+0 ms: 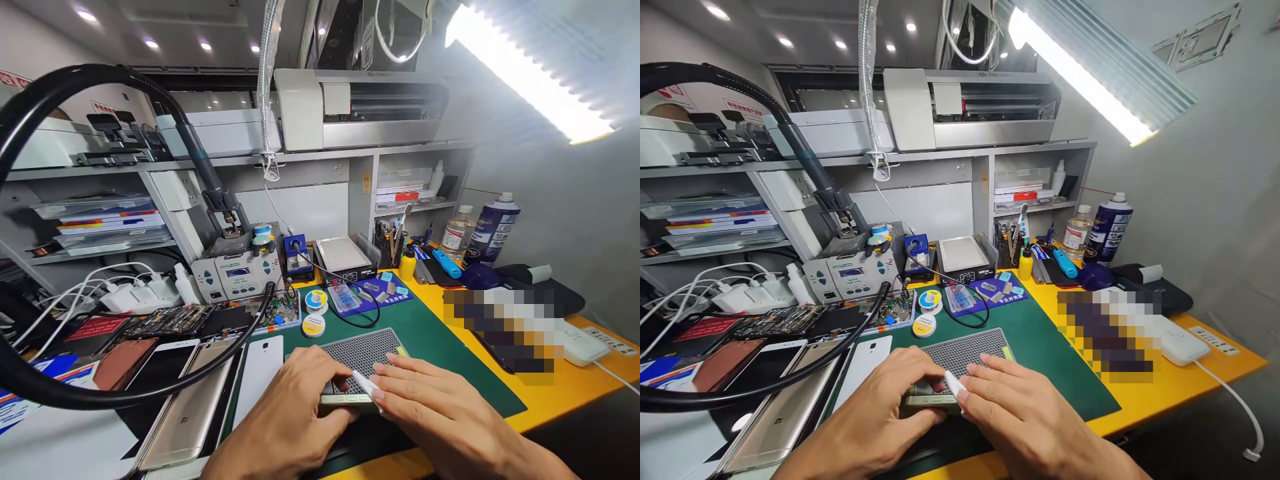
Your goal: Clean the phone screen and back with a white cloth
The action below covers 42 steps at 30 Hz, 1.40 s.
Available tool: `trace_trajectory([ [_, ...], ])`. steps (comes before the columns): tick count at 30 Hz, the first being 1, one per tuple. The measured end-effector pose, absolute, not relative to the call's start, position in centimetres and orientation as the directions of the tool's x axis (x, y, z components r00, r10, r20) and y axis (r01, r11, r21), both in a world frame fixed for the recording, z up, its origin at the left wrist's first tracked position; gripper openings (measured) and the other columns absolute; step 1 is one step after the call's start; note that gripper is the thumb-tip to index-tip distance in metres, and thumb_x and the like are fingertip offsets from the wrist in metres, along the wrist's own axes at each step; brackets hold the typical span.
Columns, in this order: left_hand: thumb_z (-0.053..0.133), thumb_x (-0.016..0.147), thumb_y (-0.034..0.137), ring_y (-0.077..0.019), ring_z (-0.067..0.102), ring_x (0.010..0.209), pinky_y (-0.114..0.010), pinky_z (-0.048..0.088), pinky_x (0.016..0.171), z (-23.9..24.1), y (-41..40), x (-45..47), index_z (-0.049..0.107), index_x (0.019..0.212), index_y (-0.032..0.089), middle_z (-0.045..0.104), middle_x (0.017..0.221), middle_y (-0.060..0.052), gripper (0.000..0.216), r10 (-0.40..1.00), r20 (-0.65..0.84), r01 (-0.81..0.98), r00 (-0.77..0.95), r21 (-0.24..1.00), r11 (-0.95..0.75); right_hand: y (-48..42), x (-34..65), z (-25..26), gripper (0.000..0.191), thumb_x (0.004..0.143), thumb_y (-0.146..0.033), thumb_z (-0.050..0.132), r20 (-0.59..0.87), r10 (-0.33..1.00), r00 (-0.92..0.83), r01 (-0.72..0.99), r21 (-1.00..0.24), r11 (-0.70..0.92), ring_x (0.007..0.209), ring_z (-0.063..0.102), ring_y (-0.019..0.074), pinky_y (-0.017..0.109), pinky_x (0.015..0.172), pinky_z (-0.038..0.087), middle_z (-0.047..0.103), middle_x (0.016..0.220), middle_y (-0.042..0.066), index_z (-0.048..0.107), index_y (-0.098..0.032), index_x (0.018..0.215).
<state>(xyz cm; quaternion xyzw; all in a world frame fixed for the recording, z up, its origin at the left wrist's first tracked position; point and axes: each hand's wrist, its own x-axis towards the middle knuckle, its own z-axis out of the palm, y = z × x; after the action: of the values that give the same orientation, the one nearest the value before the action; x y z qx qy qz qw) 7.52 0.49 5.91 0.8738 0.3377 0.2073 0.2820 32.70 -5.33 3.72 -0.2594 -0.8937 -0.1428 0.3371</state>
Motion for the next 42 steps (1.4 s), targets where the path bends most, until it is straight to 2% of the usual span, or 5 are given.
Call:
trace_trajectory([
  [10,0.062,0.081,0.008,-0.0154,0.064,0.090,-0.029,0.052,0.078,4.1,-0.1,5.3,0.066,0.082,0.025,0.068,0.089,0.004,0.017,0.728,0.366,0.456,0.580,0.595,-0.662,-4.6,29.2,5.7,0.043,0.112,-0.014,0.024,0.500,0.417,-0.759,0.563,0.183,0.806,0.119,0.068,0.0204,0.031,0.109,0.052,0.070,0.130,0.012,0.061,-0.009,0.135],
  [14,0.058,0.085,0.009,-0.0176,0.064,0.093,-0.043,0.049,0.097,4.3,0.2,5.0,0.067,0.092,0.025,0.070,0.088,0.004,0.020,0.561,0.564,0.382,0.606,0.412,-0.827,-4.8,28.6,5.7,0.036,0.111,-0.010,0.029,0.575,0.492,-0.653,0.611,0.018,0.791,0.086,0.076,0.0166,0.028,0.089,0.062,0.077,0.099,0.010,0.063,-0.009,0.123],
  [20,0.054,0.088,-0.001,-0.0212,0.061,0.102,-0.052,0.033,0.112,3.7,1.0,3.3,0.066,0.109,0.017,0.077,0.100,0.002,0.030,0.313,0.690,0.373,0.652,0.068,-0.925,-4.4,29.4,4.6,0.042,0.109,-0.009,0.028,0.565,0.378,-0.733,0.571,0.210,0.794,0.114,0.070,0.0251,0.040,0.104,0.058,0.073,0.124,0.016,0.066,-0.005,0.127],
  [33,0.051,0.094,0.006,-0.0305,0.062,0.122,-0.058,0.040,0.112,1.3,1.1,0.0,0.063,0.130,0.014,0.069,0.136,-0.006,0.039,0.224,0.456,0.366,0.861,-0.252,-0.896,-6.2,31.1,0.9,0.029,0.107,-0.018,0.047,0.532,0.510,-0.676,0.720,0.328,0.612,0.127,0.063,0.0289,0.049,0.130,0.004,0.071,0.130,0.010,0.073,-0.011,0.118],
  [42,0.034,0.100,0.010,-0.0294,0.061,0.128,-0.053,0.044,0.109,2.2,0.6,-0.5,0.061,0.135,0.019,0.066,0.141,-0.002,0.045,0.218,0.357,0.347,0.908,-0.351,-0.870,-7.8,30.2,-0.2,0.044,0.099,-0.031,0.048,0.490,0.577,-0.653,0.756,0.473,0.453,0.121,0.064,0.0420,0.064,0.126,0.003,0.064,0.136,0.021,0.068,-0.001,0.125],
])
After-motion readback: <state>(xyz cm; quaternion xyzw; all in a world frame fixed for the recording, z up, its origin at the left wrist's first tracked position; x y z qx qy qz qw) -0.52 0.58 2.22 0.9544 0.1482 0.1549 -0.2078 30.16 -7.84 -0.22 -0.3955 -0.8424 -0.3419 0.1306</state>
